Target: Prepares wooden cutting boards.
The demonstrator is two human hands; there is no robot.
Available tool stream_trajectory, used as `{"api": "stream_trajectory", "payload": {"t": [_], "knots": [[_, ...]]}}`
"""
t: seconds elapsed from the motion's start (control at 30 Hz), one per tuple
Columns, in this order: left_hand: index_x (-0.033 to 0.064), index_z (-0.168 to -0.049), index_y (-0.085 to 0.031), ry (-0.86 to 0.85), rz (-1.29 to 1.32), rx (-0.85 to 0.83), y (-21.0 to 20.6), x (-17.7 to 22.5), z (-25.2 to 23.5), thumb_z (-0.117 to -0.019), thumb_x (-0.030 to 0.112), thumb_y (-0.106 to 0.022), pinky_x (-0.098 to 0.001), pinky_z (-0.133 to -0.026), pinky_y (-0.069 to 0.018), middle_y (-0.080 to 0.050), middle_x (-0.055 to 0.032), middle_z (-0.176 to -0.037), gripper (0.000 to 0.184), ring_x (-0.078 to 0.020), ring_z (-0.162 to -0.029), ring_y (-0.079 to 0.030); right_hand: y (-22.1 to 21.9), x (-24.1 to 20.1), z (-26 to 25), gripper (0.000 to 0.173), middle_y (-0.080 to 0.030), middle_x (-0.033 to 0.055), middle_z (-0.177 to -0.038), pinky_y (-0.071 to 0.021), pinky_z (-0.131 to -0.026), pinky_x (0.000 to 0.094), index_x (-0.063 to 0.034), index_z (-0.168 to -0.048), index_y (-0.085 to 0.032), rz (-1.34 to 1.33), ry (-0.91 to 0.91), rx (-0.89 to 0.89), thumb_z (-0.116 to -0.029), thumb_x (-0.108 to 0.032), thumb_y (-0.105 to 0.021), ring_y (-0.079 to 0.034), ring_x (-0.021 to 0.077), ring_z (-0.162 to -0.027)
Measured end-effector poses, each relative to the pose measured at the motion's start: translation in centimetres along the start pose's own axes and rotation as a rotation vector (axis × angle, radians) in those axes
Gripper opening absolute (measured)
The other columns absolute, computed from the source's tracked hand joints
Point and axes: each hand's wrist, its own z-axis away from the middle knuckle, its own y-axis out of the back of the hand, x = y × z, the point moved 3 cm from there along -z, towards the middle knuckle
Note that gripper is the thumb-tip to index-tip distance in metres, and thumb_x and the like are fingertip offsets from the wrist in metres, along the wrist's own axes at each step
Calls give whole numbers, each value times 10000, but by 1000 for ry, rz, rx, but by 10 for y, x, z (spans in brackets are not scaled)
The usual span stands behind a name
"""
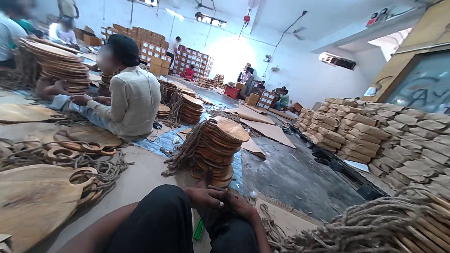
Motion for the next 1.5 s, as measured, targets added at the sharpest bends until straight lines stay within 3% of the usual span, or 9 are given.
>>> {"api": "stream_trajectory", "payload": {"t": [0.1,0.27,0.5,1.27,1.43,1.5], "knots": [[96,-1468,-467,4,8,8,0,1,0,-1058,227,-451,-391,-1023,-490,-600,-56,-1299,431,-131,-1143,-598,0,0,0,646,-710,-14,-1184,-543,-982,299,-87,-1370,-574,-5,-11,9,-1045,-579,-309,-669,76,-1085],[114,-1466,-470,11,10,3,1,-1,0,-1056,222,-446,-377,-994,-501,-608,-45,-1277,425,-125,-1114,-604,1,4,-2,697,-693,20,-1248,-541,-1008,347,-72,-1417,-542,-37,2,-28,-1037,-607,-306,-666,124,-1127],[92,-1480,-451,34,-6,35,-1,1,2,-1052,228,-449,-387,-1007,-492,-597,-67,-1302,449,-135,-1132,-597,-3,-3,2,625,-706,-12,-1179,-541,-978,295,-75,-1369,-566,3,-19,27,-1057,-539,-287,-664,70,-1078],[105,-1461,-461,8,39,-3,0,-1,0,-1050,220,-450,-390,-1010,-496,-599,-41,-1287,427,-129,-1134,-598,-5,-5,3,581,-723,-15,-1135,-561,-948,289,-77,-1340,-580,-48,-17,18,-1070,-500,-288,-684,77,-1044],[97,-1472,-451,29,15,14,-1,0,1,-1054,222,-445,-389,-997,-500,-596,-52,-1284,437,-133,-1117,-601,-4,-5,3,572,-717,-9,-1159,-553,-966,292,-75,-1354,-576,-38,-26,29,-1080,-474,-270,-678,76,-1062],[96,-1467,-459,34,-10,27,-2,3,2,-1055,225,-447,-372,-993,-496,-603,-46,-1272,433,-117,-1105,-599,-1,-1,1,617,-693,-2,-1238,-528,-1010,300,-78,-1398,-559,6,-22,24,-1071,-521,-281,-654,75,-1121]]}}
